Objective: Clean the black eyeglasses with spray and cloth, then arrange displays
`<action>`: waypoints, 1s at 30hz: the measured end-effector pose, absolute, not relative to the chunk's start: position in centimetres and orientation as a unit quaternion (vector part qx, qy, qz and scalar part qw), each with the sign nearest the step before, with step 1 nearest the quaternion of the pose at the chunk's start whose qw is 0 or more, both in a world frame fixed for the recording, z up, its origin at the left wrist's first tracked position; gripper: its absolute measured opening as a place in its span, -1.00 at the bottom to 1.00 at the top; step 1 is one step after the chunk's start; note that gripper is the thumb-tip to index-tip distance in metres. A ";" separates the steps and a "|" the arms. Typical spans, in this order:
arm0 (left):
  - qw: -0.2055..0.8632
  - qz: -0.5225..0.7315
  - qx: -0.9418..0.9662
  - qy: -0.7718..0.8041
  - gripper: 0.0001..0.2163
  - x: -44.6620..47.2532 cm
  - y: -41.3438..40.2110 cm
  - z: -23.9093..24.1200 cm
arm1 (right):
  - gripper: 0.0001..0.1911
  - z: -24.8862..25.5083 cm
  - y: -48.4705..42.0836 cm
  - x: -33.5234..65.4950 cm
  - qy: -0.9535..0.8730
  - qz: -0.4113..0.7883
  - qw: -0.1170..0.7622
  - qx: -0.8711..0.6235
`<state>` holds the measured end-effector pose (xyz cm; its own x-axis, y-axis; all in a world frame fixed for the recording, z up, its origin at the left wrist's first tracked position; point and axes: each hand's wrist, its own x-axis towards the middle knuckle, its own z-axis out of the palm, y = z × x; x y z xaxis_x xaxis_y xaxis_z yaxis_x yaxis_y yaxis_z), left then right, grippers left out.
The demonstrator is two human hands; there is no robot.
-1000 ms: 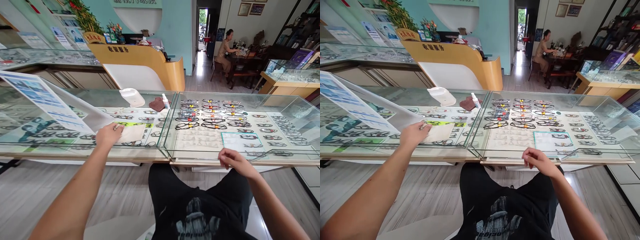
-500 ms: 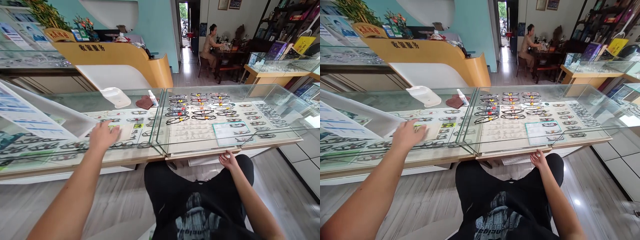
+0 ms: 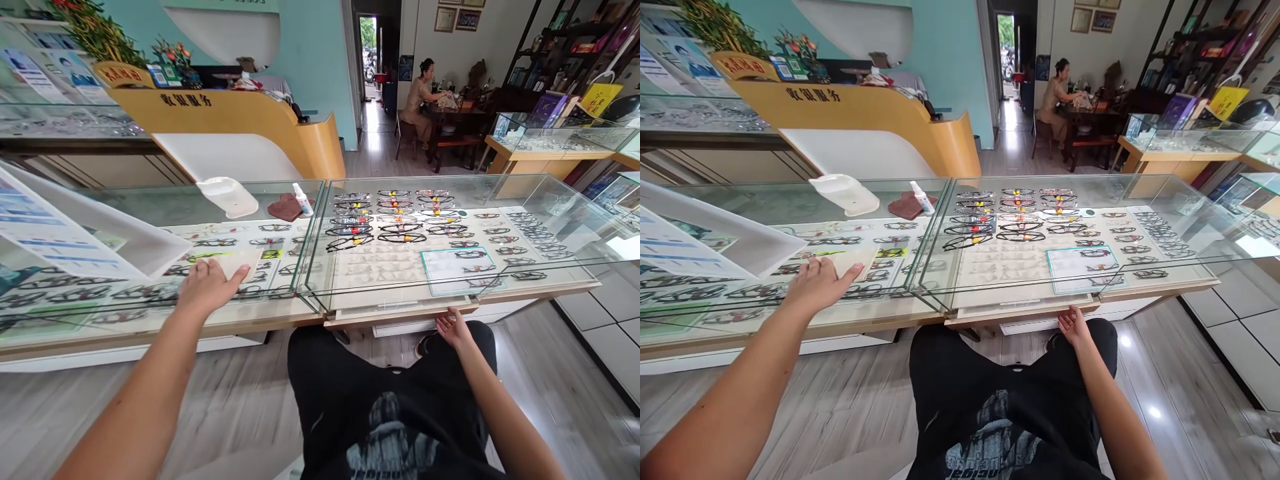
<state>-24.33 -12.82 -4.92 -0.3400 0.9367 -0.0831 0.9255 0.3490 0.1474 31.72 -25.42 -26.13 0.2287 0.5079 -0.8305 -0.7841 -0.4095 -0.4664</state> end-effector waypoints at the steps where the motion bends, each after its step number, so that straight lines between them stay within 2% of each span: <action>1: 0.075 0.037 0.569 0.818 -0.06 -24.2 -13.0 -4.9 | -0.77 -26.2 -25.7 31.7 0.119 0.611 0.530 -0.576; 7: 0.051 0.044 0.538 0.840 -0.03 -23.4 -14.8 -4.6 | -0.80 -26.1 -28.4 31.4 0.126 0.621 0.533 -0.561; 16: 0.046 -0.054 0.552 0.831 -0.11 -23.9 -17.0 -2.7 | -0.88 -24.6 -32.9 30.9 0.169 0.621 0.526 -0.556; 19: 0.033 -0.067 0.546 0.834 -0.06 -24.3 -17.4 -2.8 | -0.90 -24.2 -34.5 30.7 0.177 0.618 0.526 -0.557; 24: 0.029 0.003 0.572 0.820 0.11 -25.6 -17.9 -4.7 | -0.93 -23.9 -36.2 30.5 0.190 0.614 0.524 -0.559; 28: -0.008 0.103 0.638 0.763 0.01 -27.3 -18.0 -6.5 | -0.93 -23.0 -37.3 29.9 0.165 0.607 0.504 -0.593; 30: 0.005 0.124 0.675 0.727 -0.01 -28.0 -17.8 -7.1 | -0.90 -21.1 -38.3 29.7 0.062 0.637 0.442 -0.628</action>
<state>-28.01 -17.75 -7.10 -0.0891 0.9829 0.1609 0.9806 0.0582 0.1873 29.74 -38.33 -21.08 0.1810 0.4856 -0.8552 -0.6411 -0.6012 -0.4770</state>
